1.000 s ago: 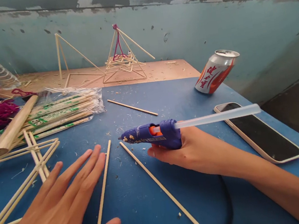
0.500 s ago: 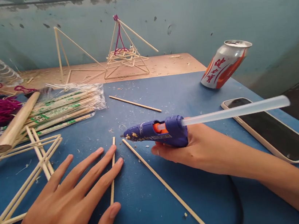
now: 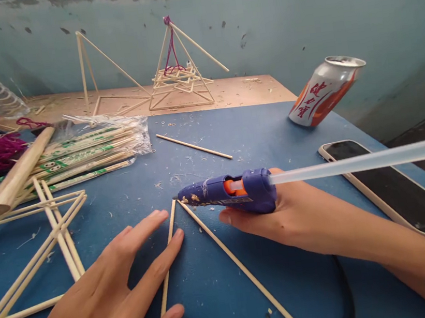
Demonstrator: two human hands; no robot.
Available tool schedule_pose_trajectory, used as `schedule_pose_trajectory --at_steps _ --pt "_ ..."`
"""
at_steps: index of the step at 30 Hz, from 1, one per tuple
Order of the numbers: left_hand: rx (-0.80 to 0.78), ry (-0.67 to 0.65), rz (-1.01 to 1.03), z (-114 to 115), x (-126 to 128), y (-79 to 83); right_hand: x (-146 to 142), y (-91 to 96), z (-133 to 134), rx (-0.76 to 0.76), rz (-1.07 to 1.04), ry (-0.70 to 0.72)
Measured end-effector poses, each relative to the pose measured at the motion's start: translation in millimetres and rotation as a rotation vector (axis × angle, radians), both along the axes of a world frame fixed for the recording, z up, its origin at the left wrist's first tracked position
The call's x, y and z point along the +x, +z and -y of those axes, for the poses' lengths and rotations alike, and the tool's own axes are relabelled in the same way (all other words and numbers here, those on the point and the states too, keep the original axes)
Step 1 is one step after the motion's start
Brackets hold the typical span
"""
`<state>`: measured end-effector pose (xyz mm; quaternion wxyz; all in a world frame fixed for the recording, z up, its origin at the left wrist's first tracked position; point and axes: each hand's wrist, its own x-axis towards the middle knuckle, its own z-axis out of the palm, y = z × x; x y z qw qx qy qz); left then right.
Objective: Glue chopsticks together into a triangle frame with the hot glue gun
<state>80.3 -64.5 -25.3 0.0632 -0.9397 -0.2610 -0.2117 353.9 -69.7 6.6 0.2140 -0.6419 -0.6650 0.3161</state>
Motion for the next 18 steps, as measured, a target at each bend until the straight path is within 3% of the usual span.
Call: schedule_pose_trajectory --at_steps 12,18 --pt "0.014 0.135 0.189 10.8 5.9 -24.8 8.3 -11.7 5.0 0.009 0.067 -0.014" --pt "0.058 0.105 0.192 8.4 4.0 -29.0 12.3 -17.5 6.0 0.005 0.099 -0.013"
